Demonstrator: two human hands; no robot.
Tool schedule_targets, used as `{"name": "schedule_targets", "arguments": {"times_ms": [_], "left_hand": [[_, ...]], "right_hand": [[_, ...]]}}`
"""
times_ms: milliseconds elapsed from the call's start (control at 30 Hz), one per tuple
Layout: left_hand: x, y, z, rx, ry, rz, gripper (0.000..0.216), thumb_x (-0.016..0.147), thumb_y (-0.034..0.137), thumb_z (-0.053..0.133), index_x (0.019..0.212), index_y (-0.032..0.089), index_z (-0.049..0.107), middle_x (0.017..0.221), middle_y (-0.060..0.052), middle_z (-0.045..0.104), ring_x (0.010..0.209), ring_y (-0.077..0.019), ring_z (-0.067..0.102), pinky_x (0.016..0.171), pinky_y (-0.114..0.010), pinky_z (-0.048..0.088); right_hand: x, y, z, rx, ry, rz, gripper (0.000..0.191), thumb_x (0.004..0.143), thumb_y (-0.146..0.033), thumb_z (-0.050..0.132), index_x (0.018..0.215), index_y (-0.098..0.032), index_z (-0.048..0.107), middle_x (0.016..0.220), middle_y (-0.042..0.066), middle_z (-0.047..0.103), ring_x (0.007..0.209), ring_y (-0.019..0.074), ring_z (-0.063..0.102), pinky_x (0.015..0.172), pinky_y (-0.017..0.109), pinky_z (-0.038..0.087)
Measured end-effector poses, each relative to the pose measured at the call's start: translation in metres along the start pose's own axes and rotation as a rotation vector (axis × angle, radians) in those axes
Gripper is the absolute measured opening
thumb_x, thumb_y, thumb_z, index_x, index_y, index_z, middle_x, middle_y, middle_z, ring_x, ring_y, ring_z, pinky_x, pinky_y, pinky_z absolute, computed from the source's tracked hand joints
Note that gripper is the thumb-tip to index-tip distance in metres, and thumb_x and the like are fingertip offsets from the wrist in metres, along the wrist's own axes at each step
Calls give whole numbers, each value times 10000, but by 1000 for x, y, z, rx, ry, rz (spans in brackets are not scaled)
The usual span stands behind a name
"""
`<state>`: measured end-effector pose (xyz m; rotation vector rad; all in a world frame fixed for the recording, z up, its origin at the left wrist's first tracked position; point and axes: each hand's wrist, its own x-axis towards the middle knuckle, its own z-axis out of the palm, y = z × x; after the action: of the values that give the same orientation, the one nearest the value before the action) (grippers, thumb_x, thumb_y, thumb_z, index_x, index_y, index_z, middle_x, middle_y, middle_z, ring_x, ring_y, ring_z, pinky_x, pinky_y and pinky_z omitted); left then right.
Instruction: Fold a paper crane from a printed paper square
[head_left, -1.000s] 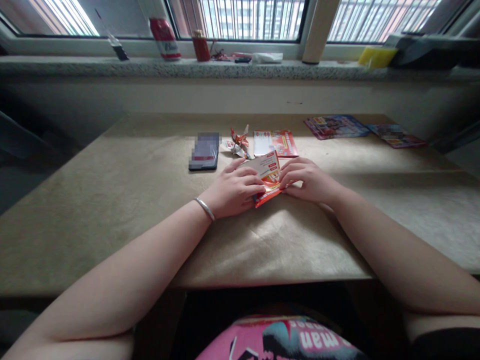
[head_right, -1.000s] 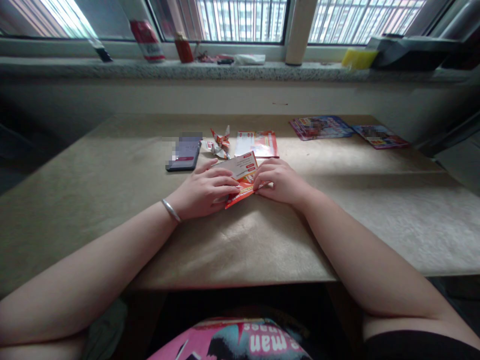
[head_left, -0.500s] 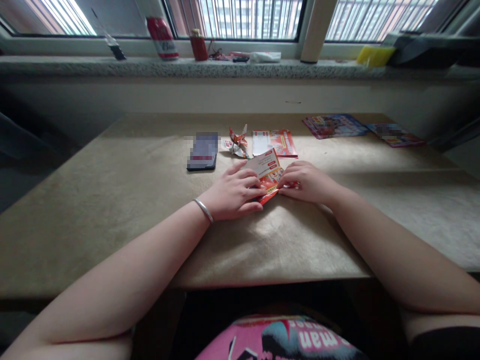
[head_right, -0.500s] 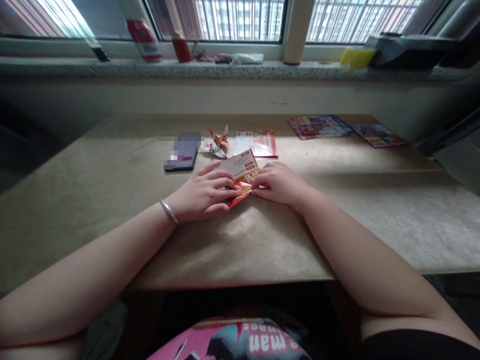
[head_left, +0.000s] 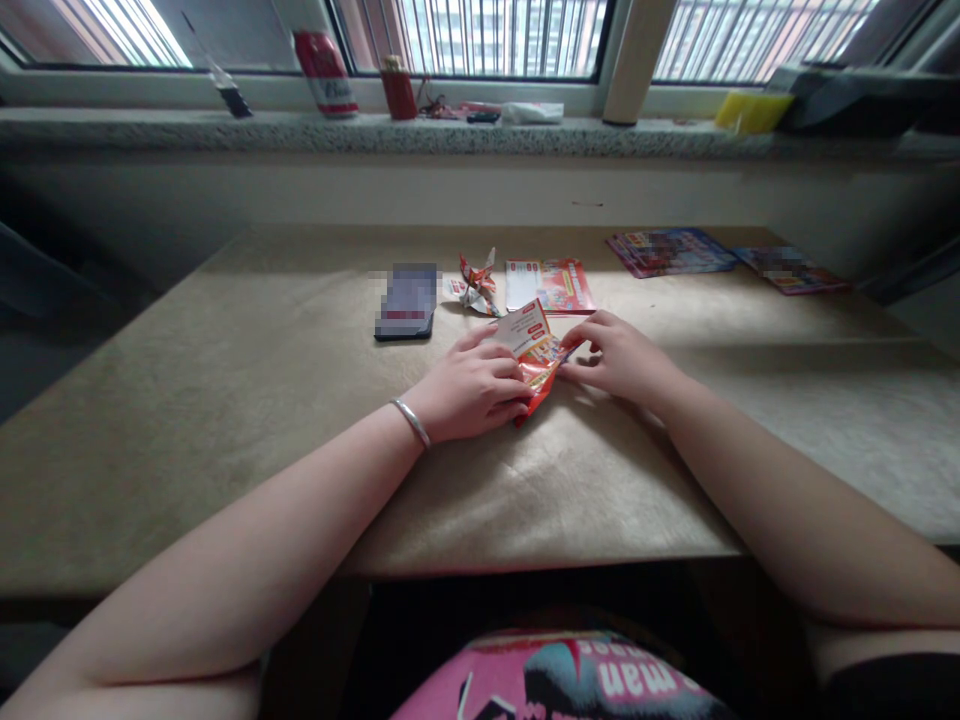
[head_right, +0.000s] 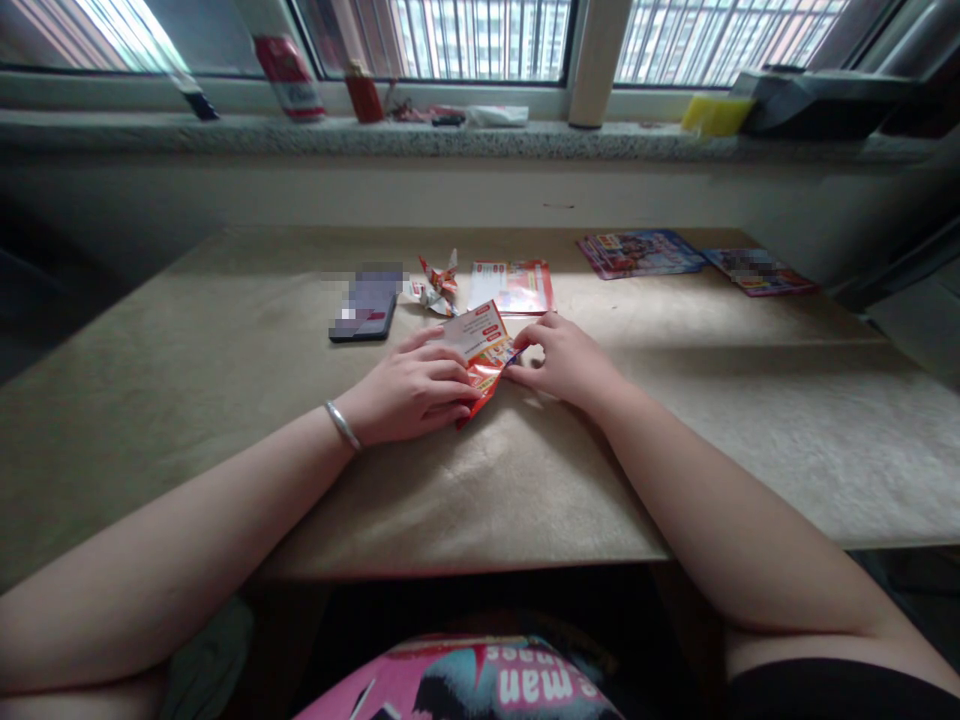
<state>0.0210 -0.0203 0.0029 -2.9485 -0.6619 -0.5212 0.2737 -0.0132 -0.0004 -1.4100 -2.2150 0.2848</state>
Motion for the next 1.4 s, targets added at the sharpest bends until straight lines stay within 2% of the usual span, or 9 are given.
{"name": "schedule_targets", "arguments": {"times_ms": [167, 267, 433, 633, 900, 1067, 1167, 1400], "left_hand": [[1, 2, -5, -100, -42, 43, 216, 900, 414, 573, 939, 273, 731, 983, 0, 735, 1051, -196, 626, 1189, -490, 150], [2, 5, -8, -97, -62, 49, 204, 866, 431, 620, 916, 265, 728, 997, -3, 734, 1079, -208, 621, 1195, -496, 126], [2, 4, -8, -97, -66, 34, 202, 925, 308, 537, 905, 283, 737, 998, 18, 734, 1077, -189, 619, 1190, -506, 121], [0, 1, -5, -115, -67, 27, 220, 923, 302, 530, 1011, 318, 731, 1039, 7, 721, 1072, -189, 611, 1164, -500, 206], [1, 0, -5, -130, -68, 52, 280, 871, 225, 550, 1090, 291, 711, 1088, -35, 697, 1036, -198, 606, 1000, -395, 415], [-1, -2, -2, -110, -65, 25, 266, 894, 249, 531, 1099, 283, 698, 1097, -16, 706, 1035, -193, 621, 1123, -465, 288], [-1, -1, -2, -109, -63, 17, 259, 899, 254, 529, 1093, 281, 698, 1096, -15, 712, 1035, -185, 630, 1143, -462, 264], [1, 1, -2, -101, -67, -7, 279, 878, 211, 533, 1092, 288, 695, 1095, -3, 721, 1038, -177, 639, 1160, -456, 243]], "right_hand": [[3, 5, -2, 20, -112, -23, 189, 740, -294, 714, 914, -219, 708, 829, 41, 650, 696, 167, 581, 649, 317, 485], [4, 8, -2, 29, -143, -29, 198, 729, -263, 715, 920, -212, 706, 840, 40, 680, 696, 165, 586, 664, 314, 479], [4, 5, -2, 104, -155, 12, 241, 718, -311, 740, 932, -205, 705, 814, 29, 691, 645, 152, 567, 611, 294, 459], [3, -2, 2, 104, -85, 23, 308, 721, -485, 735, 851, -208, 696, 824, 45, 663, 674, 165, 566, 614, 307, 458], [2, -6, 9, 159, 60, 1, 247, 749, -411, 718, 840, -192, 645, 932, 63, 633, 720, 155, 567, 647, 313, 492], [5, -5, 16, 210, 117, 85, 200, 750, -374, 707, 811, -200, 629, 845, 36, 665, 692, 157, 569, 620, 306, 471], [7, -7, 19, 265, 136, 135, 186, 757, -365, 693, 824, -203, 630, 842, 32, 684, 695, 157, 586, 621, 302, 475], [6, -6, 22, 324, 214, 94, 129, 775, -330, 657, 805, -208, 627, 883, 50, 680, 812, 190, 628, 627, 309, 513]]}}
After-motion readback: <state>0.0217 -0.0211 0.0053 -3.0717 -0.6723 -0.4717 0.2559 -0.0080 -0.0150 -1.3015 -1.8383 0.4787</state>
